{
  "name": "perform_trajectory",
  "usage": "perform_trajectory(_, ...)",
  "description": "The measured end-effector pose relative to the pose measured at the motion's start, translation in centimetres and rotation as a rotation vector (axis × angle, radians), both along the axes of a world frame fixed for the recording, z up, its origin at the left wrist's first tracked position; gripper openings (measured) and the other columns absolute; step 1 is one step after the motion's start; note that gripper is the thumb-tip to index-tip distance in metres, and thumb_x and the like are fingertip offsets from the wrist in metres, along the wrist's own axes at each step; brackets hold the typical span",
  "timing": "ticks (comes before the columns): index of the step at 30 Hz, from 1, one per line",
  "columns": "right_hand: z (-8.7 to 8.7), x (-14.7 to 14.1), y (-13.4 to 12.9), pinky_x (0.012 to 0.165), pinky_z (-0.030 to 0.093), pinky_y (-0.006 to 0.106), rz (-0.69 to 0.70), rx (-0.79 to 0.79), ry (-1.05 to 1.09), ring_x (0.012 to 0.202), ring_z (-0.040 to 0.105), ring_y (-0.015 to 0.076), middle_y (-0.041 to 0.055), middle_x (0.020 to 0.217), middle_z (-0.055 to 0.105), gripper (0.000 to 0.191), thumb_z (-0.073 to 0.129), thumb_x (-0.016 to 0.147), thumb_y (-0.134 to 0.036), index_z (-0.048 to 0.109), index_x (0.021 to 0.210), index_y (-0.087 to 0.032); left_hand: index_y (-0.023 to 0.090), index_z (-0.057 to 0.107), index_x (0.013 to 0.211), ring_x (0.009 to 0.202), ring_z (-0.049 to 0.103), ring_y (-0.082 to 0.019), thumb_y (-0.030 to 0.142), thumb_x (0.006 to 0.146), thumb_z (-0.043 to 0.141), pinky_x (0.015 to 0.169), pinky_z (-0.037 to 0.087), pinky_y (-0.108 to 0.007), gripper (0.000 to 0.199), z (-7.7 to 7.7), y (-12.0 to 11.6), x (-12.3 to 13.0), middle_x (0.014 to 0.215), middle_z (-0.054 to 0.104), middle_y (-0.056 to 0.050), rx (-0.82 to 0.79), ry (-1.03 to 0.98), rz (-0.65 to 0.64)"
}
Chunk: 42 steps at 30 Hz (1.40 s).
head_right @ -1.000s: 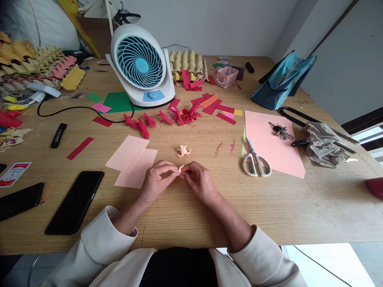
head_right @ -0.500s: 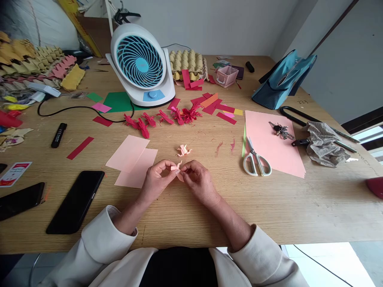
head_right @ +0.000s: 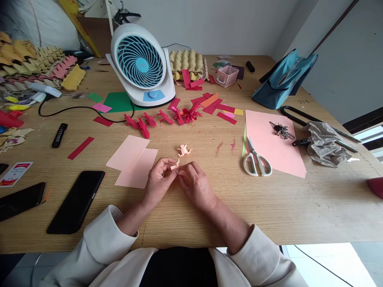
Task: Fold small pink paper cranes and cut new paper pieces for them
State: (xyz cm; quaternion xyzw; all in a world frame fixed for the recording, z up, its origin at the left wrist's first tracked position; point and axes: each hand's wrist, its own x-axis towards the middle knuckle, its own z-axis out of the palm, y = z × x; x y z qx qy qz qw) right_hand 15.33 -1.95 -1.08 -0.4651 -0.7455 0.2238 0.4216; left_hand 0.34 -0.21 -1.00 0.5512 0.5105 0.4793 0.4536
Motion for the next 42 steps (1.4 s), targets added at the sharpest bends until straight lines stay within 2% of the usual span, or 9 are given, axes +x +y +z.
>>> perform_trajectory(4,0.2,0.2,0.1,0.076,0.053,0.033,-0.016,0.027,-0.016,0.086,0.061,0.0203,0.0067,0.095,0.061,0.014,0.056,0.09,-0.014,0.057,0.1,-0.023,0.02,0.059,0.102,0.085,0.068,-0.018,0.031,0.085,0.066,0.082,0.051,-0.03,0.022,-0.3,0.0,-0.2,0.089,0.072,-0.005,-0.044,-0.041,-0.045)
perform_trajectory(9,0.4,0.4,0.2,0.074,0.053,0.032,-0.047,0.018,-0.003,0.083,0.062,0.0193,0.0064,0.093,0.061,0.01,0.057,0.092,-0.019,0.061,0.1,-0.023,0.019,0.061,0.099,0.092,0.07,-0.02,0.033,0.086,0.066,0.086,0.052,-0.032,0.02,0.2,0.0,-0.2,0.098,0.074,-0.008,-0.056,-0.051,-0.085)
perform_trajectory(17,0.5,0.8,0.4,0.071,0.053,0.031,-0.055,0.01,-0.017,0.081,0.062,0.0192,0.0061,0.092,0.062,0.011,0.057,0.092,-0.02,0.064,0.1,-0.024,0.018,0.061,0.083,0.08,0.068,-0.017,0.036,0.087,0.064,0.077,0.051,-0.026,0.018,0.5,0.2,-0.6,0.082,0.071,-0.003,-0.017,0.007,-0.095)
perform_trajectory(24,0.6,0.8,0.4,0.074,0.053,0.031,-0.012,0.037,-0.025,0.084,0.062,0.0194,0.007,0.094,0.061,0.018,0.055,0.093,-0.017,0.065,0.106,-0.023,0.018,0.061,0.077,0.075,0.066,-0.016,0.03,0.086,0.063,0.073,0.05,-0.026,0.016,1.0,0.3,-0.6,0.078,0.07,-0.002,-0.006,0.063,-0.11)
perform_trajectory(31,0.3,0.9,0.5,0.073,0.053,0.03,0.01,0.011,0.026,0.084,0.063,0.0182,0.0062,0.095,0.061,0.024,0.056,0.093,-0.019,0.068,0.112,-0.027,0.018,0.062,0.08,0.083,0.068,-0.019,0.035,0.087,0.061,0.079,0.05,-0.029,0.019,0.7,0.3,-0.7,0.084,0.072,-0.004,-0.086,0.0,-0.131)
perform_trajectory(37,0.2,1.1,0.7,0.073,0.052,0.028,0.049,-0.035,0.126,0.08,0.061,0.0161,0.0037,0.09,0.06,0.026,0.061,0.09,-0.017,0.071,0.112,-0.028,0.018,0.059,0.072,0.074,0.061,-0.016,0.039,0.084,0.064,0.07,0.045,-0.025,0.025,0.7,0.6,-1.0,0.073,0.066,-0.001,-0.142,0.014,-0.101)
perform_trajectory(42,0.0,1.0,0.8,0.073,0.052,0.028,0.077,-0.041,0.192,0.08,0.061,0.0152,0.0032,0.089,0.061,0.026,0.063,0.089,-0.015,0.072,0.112,-0.027,0.017,0.058,0.072,0.073,0.057,-0.014,0.041,0.085,0.062,0.072,0.042,-0.024,0.027,0.9,0.6,-1.1,0.072,0.063,0.001,-0.194,-0.025,-0.135)
